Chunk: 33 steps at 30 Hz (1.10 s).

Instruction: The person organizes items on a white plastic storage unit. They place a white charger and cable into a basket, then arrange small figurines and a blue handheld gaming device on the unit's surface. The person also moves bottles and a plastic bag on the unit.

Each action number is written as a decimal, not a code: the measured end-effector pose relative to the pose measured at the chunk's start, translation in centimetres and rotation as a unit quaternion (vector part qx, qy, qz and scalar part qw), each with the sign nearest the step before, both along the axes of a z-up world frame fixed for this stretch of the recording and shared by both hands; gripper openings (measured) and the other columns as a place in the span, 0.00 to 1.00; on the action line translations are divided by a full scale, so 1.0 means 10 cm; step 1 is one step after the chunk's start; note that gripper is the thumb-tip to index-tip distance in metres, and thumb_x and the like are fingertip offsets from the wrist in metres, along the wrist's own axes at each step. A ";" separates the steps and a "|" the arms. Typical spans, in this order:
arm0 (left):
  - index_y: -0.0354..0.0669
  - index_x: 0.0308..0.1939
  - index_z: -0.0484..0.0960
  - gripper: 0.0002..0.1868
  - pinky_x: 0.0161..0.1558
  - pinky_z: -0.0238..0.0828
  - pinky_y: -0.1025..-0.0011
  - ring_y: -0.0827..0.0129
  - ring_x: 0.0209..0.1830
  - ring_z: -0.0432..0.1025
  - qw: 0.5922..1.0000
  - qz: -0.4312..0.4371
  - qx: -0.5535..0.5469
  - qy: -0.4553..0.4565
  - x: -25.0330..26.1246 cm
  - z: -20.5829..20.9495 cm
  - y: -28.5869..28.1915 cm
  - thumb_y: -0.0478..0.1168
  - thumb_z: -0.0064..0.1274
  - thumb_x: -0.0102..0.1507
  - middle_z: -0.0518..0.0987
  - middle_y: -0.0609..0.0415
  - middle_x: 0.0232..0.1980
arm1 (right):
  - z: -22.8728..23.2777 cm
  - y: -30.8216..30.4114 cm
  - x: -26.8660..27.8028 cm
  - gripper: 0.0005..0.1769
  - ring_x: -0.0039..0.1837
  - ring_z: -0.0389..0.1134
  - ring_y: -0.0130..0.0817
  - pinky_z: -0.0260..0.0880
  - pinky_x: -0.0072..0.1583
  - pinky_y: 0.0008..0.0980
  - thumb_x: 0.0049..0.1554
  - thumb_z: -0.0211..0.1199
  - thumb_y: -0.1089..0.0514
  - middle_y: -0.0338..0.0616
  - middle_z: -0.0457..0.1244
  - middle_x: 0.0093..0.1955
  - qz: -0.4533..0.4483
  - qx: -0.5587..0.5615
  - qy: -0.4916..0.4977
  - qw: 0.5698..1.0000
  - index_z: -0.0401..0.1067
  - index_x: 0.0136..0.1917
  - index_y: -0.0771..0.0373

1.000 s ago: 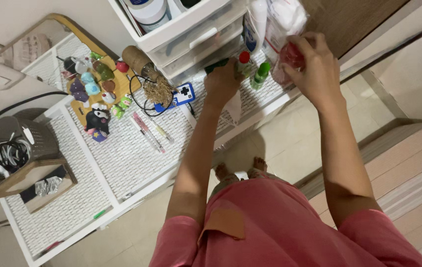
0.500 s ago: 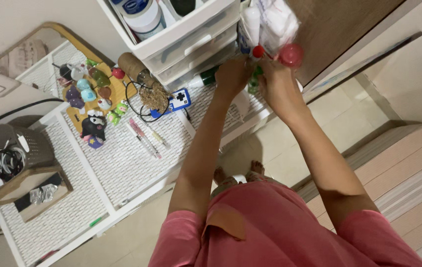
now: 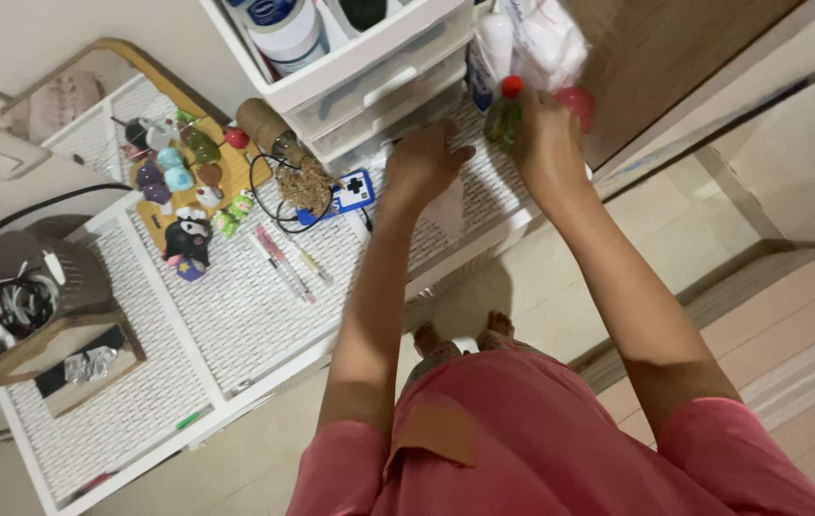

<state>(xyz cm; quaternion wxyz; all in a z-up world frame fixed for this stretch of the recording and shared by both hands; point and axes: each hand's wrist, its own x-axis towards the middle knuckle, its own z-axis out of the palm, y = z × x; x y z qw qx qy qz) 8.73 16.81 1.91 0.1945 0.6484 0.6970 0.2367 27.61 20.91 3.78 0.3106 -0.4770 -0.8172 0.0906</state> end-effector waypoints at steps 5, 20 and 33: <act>0.41 0.47 0.84 0.24 0.42 0.75 0.59 0.53 0.38 0.82 0.986 0.130 -0.050 -0.086 -0.28 0.30 -0.39 0.59 0.57 0.63 0.85 0.45 0.35 | 0.00 -0.17 -0.07 0.18 0.54 0.69 0.64 0.70 0.52 0.56 0.55 0.65 0.68 0.62 0.67 0.58 0.024 0.029 0.048 0.998 0.71 0.60 0.69; 0.34 0.70 0.68 0.29 0.41 0.76 0.72 0.66 0.41 0.80 0.869 0.097 0.061 -0.482 -0.83 -0.16 -0.44 0.46 0.52 0.69 0.85 0.42 0.46 | -0.97 0.00 -1.14 0.18 0.57 0.70 0.54 0.73 0.53 0.50 0.55 0.64 0.59 0.51 0.68 0.57 0.161 0.029 -0.100 0.981 0.75 0.59 0.60; 0.35 0.67 0.68 0.21 0.34 0.77 0.67 0.62 0.37 0.76 0.652 0.078 0.080 -0.750 -0.59 -0.51 -0.07 0.35 0.49 0.70 0.79 0.43 0.43 | 0.07 -0.26 -0.27 0.26 0.51 0.74 0.40 0.75 0.51 0.38 0.54 0.73 0.63 0.53 0.69 0.55 0.108 -0.137 0.183 0.968 0.68 0.63 0.66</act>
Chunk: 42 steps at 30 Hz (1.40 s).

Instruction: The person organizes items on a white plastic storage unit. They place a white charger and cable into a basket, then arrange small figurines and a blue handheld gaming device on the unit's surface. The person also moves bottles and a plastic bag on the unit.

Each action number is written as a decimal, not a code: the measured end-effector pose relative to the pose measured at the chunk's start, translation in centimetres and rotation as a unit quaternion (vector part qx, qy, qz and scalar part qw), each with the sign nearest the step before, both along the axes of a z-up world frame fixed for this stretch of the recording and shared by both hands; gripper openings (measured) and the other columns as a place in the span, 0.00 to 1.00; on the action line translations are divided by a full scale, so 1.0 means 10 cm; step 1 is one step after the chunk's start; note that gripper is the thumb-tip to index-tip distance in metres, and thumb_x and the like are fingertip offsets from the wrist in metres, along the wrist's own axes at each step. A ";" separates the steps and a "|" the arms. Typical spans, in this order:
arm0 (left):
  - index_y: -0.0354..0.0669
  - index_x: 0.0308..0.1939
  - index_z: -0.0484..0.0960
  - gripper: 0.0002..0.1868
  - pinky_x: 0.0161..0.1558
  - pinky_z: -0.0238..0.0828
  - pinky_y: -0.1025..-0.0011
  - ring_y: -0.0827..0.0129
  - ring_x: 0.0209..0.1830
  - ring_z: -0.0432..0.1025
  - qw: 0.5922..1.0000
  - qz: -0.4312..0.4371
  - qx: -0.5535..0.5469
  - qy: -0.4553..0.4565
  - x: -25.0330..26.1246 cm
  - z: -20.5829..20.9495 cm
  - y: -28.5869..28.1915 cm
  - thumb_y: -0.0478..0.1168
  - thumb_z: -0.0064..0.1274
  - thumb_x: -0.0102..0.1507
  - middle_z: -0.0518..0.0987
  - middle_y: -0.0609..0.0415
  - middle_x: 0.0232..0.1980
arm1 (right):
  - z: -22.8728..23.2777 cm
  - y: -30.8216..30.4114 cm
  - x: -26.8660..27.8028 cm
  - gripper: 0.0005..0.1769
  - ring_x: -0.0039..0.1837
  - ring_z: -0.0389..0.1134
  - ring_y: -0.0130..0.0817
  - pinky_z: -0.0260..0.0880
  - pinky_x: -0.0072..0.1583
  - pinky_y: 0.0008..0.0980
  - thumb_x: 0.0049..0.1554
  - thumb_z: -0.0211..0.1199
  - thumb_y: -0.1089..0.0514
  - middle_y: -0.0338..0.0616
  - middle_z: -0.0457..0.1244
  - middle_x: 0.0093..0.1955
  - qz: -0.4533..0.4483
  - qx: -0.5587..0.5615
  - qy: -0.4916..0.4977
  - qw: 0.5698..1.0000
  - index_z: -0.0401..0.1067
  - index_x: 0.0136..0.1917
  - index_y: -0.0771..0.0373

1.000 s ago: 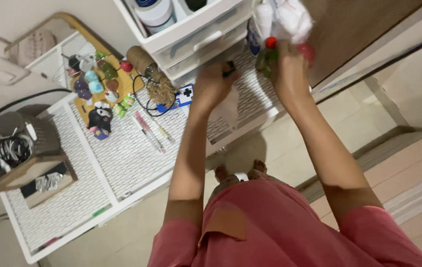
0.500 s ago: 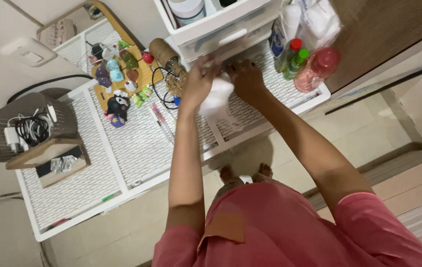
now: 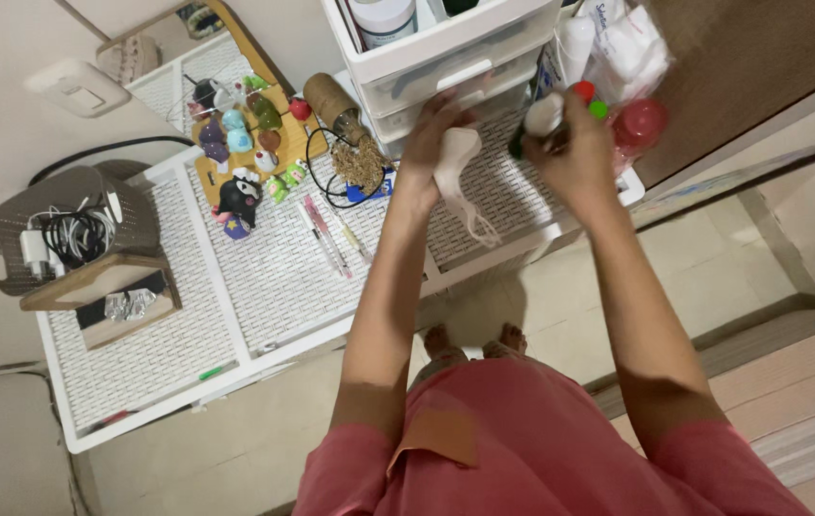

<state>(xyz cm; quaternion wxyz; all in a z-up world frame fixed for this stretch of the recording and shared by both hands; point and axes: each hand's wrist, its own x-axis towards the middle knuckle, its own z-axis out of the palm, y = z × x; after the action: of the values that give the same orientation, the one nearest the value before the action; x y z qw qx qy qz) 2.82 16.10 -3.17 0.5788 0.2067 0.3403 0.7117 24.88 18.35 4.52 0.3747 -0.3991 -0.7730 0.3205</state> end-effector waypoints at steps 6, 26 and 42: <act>0.33 0.66 0.67 0.19 0.37 0.79 0.68 0.61 0.38 0.77 0.999 0.010 -0.040 0.011 0.06 -0.04 0.00 0.34 0.46 0.72 0.80 0.41 0.47 | 0.48 0.31 0.22 0.23 0.63 0.72 0.40 0.75 0.64 0.38 0.64 0.69 0.69 0.52 0.68 0.62 0.047 0.143 0.060 0.987 0.66 0.70 0.69; 0.50 0.79 0.54 0.32 0.35 0.78 0.73 0.66 0.41 0.77 0.998 -0.035 0.040 0.021 0.28 0.45 -0.18 0.37 0.43 0.71 0.80 0.42 0.53 | 1.00 0.34 0.00 0.23 0.67 0.70 0.41 0.74 0.70 0.39 0.66 0.67 0.71 0.52 0.64 0.63 0.182 0.174 0.087 0.964 0.60 0.70 0.68; 0.38 0.67 0.74 0.23 0.42 0.80 0.63 0.63 0.36 0.80 0.866 -0.032 0.020 0.498 0.48 1.01 -0.60 0.47 0.50 0.73 0.86 0.43 0.47 | 1.24 1.12 -0.36 0.15 0.51 0.69 0.28 0.73 0.52 0.29 0.60 0.66 0.67 0.40 0.66 0.50 0.107 0.064 0.022 0.992 0.67 0.59 0.66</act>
<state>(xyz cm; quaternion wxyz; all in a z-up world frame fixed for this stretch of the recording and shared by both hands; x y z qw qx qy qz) 7.60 10.11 6.92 0.3507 0.5560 0.5624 0.5017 21.31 29.59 16.92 0.3801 -0.2825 -0.8218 0.3170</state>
